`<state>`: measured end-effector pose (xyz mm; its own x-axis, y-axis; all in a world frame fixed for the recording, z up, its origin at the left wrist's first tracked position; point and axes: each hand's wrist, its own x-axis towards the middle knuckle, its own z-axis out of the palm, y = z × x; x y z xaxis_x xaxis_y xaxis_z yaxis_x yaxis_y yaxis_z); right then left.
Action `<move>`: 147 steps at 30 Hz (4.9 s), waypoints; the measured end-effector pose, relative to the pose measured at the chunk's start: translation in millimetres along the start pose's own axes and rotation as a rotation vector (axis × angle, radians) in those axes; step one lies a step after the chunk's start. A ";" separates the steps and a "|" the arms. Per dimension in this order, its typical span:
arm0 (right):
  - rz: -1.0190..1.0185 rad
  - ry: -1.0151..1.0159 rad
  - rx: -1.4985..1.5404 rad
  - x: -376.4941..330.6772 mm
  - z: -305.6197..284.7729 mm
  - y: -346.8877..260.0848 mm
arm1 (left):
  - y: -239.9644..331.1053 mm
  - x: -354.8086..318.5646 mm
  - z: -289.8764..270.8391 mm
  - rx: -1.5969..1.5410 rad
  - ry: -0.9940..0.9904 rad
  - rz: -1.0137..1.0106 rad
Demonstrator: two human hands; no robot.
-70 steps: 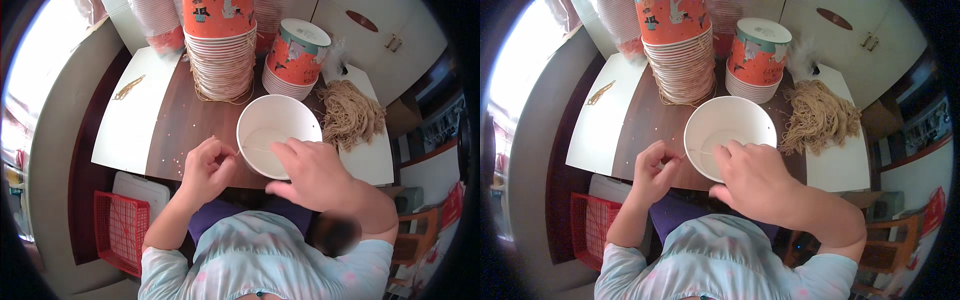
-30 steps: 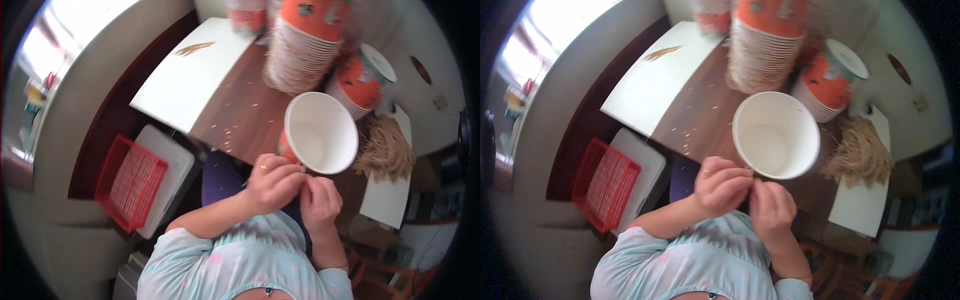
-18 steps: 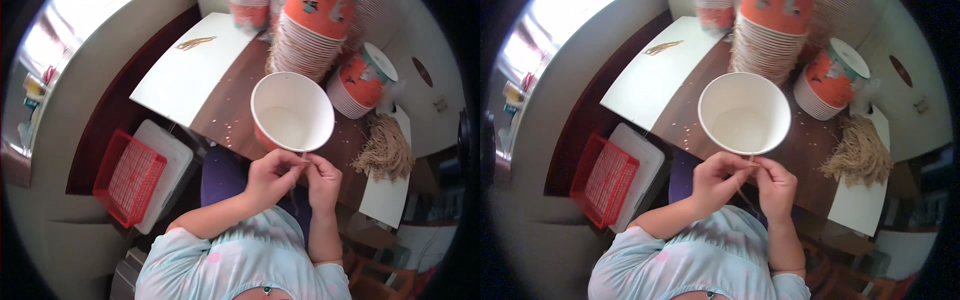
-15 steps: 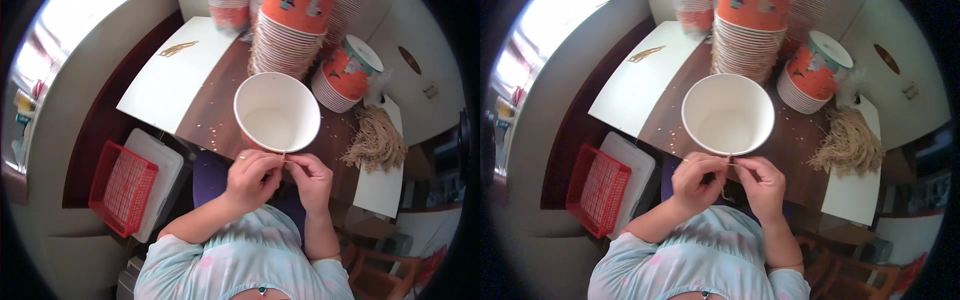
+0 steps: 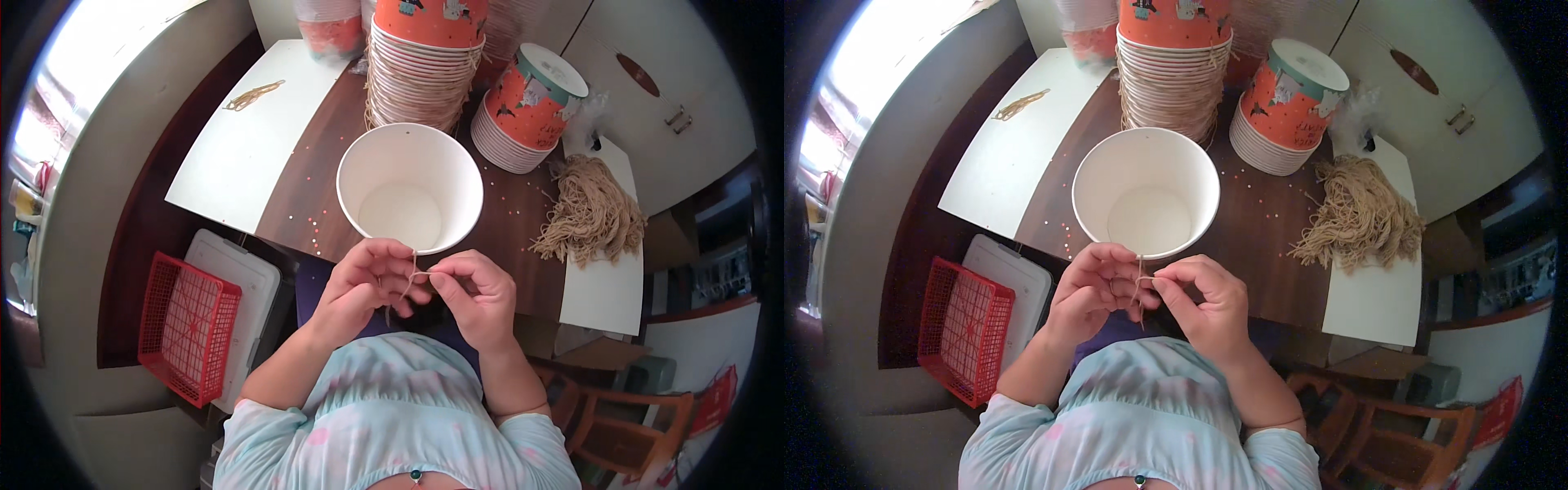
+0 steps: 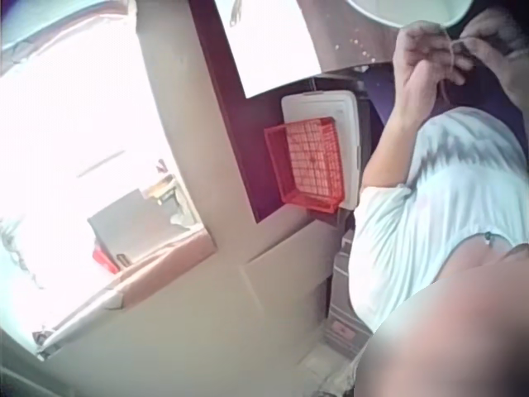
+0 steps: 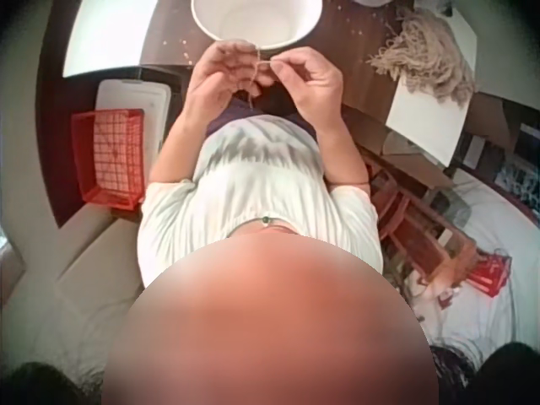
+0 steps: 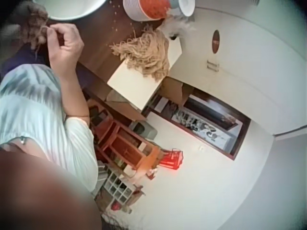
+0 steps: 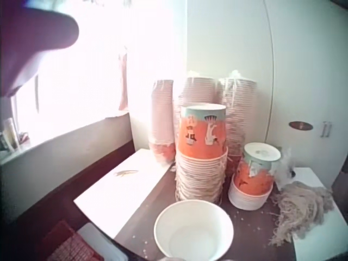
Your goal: Attaching string handles to paper buckets for packaging.
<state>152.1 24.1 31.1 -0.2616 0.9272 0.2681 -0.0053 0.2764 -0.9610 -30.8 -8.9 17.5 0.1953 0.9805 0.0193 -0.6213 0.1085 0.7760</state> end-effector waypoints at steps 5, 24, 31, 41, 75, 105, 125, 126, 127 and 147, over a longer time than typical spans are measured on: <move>-0.241 0.012 -0.272 0.1 2.4 -12.9 | -14.7 -5.6 1.4 0.790 0.166 0.453; -0.445 0.185 -0.459 -9.4 16.1 21.4 | -21.8 18.1 9.1 0.126 0.085 0.189; -0.449 0.347 -0.520 -23.4 -11.7 17.8 | -16.3 26.4 28.4 0.969 0.062 0.357; -0.551 0.337 -0.594 -13.6 0.7 12.9 | -33.0 20.4 25.4 1.240 0.269 0.808; 0.394 0.013 0.780 -1.3 16.9 37.2 | -13.6 11.9 26.6 1.075 0.242 0.583; -0.327 0.258 -0.852 18.4 4.7 27.3 | 12.7 11.1 25.9 1.134 0.214 0.375; -0.741 0.134 -0.577 34.4 -4.4 25.1 | 55.2 -18.7 57.1 0.949 -0.183 0.310; -0.743 0.131 -0.577 35.2 -4.9 23.4 | 55.9 -20.3 56.7 0.875 -0.203 0.291; -0.716 0.101 -0.571 36.0 -4.7 19.5 | 56.9 -21.7 55.8 0.801 -0.223 0.271; -0.201 -0.437 -1.021 59.2 -130.9 -72.4 | 105.5 4.7 -22.3 0.918 0.043 -0.110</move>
<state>263.3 92.0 125.3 -0.6617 0.7297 0.1724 0.6538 0.6740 -0.3439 -112.5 10.8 85.4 0.1781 0.9796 -0.0932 0.2475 0.0470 0.9677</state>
